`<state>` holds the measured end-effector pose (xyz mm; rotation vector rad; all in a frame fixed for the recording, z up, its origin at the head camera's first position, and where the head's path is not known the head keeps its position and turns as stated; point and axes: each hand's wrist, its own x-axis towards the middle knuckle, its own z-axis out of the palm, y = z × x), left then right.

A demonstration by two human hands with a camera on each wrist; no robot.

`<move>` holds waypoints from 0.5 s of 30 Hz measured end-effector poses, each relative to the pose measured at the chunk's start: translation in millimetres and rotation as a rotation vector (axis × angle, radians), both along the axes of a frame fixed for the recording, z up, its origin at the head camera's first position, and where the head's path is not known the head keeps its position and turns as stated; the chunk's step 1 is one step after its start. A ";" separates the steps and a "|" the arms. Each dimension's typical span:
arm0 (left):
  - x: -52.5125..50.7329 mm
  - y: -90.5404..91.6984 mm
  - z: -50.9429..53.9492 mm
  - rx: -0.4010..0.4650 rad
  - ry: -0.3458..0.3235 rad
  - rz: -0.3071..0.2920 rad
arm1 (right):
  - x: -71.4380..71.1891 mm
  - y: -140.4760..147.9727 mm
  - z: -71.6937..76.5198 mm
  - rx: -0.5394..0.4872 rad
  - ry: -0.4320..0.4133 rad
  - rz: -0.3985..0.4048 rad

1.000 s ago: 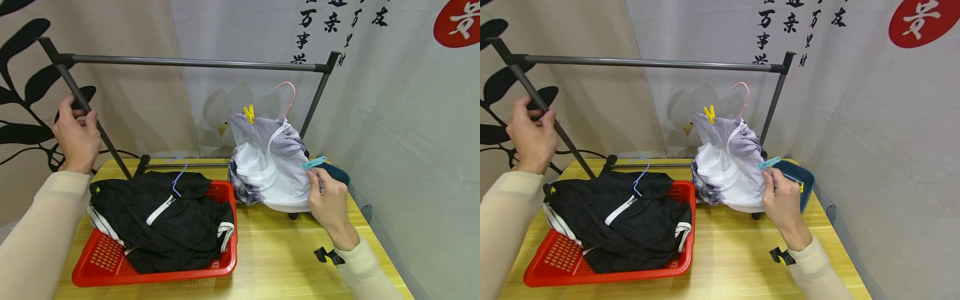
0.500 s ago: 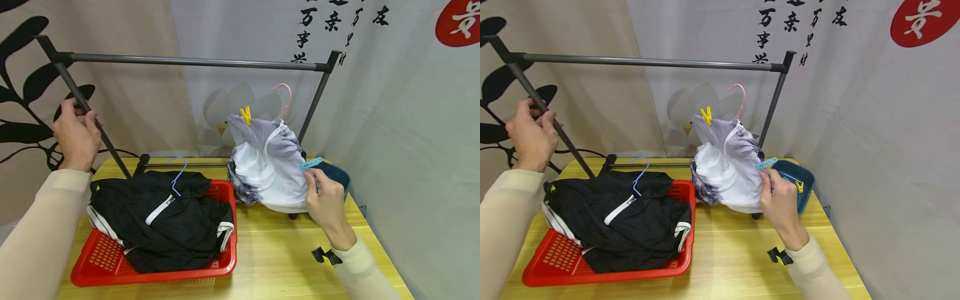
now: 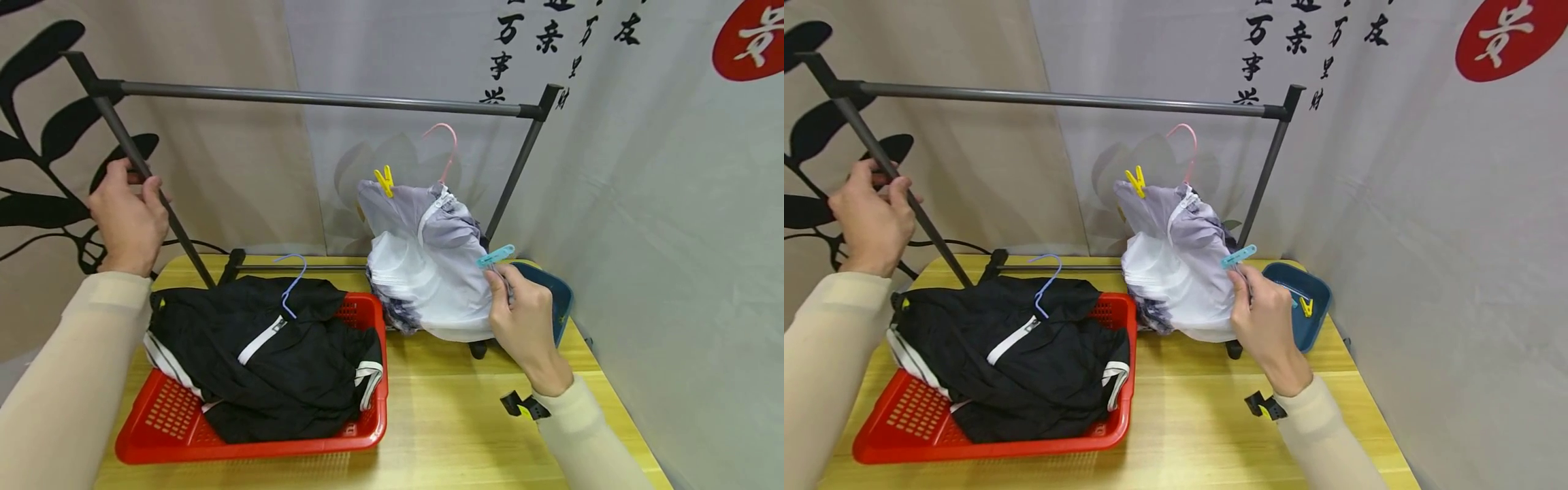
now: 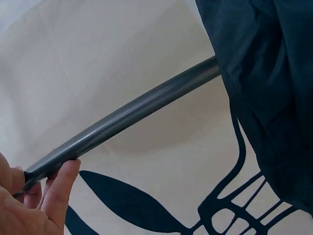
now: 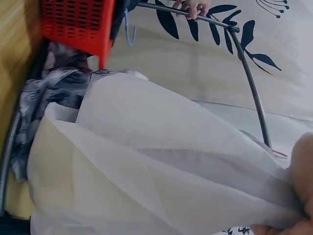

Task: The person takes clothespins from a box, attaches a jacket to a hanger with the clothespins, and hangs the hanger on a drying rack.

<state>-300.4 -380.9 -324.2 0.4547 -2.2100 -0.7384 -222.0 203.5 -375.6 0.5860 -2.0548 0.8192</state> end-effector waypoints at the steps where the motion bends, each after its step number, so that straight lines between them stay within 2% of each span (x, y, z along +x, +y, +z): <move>1: 0.2 -0.6 -0.4 -0.004 0.013 -0.003 | -1.4 -2.1 3.0 -0.002 0.003 0.005; 7: -0.3 -3.2 -1.5 -0.008 0.059 -0.029 | -11.6 -12.7 20.3 -0.024 0.040 -0.005; 15: -0.2 -2.2 -2.0 0.006 0.030 -0.017 | -28.1 -17.6 37.2 -0.043 0.044 0.009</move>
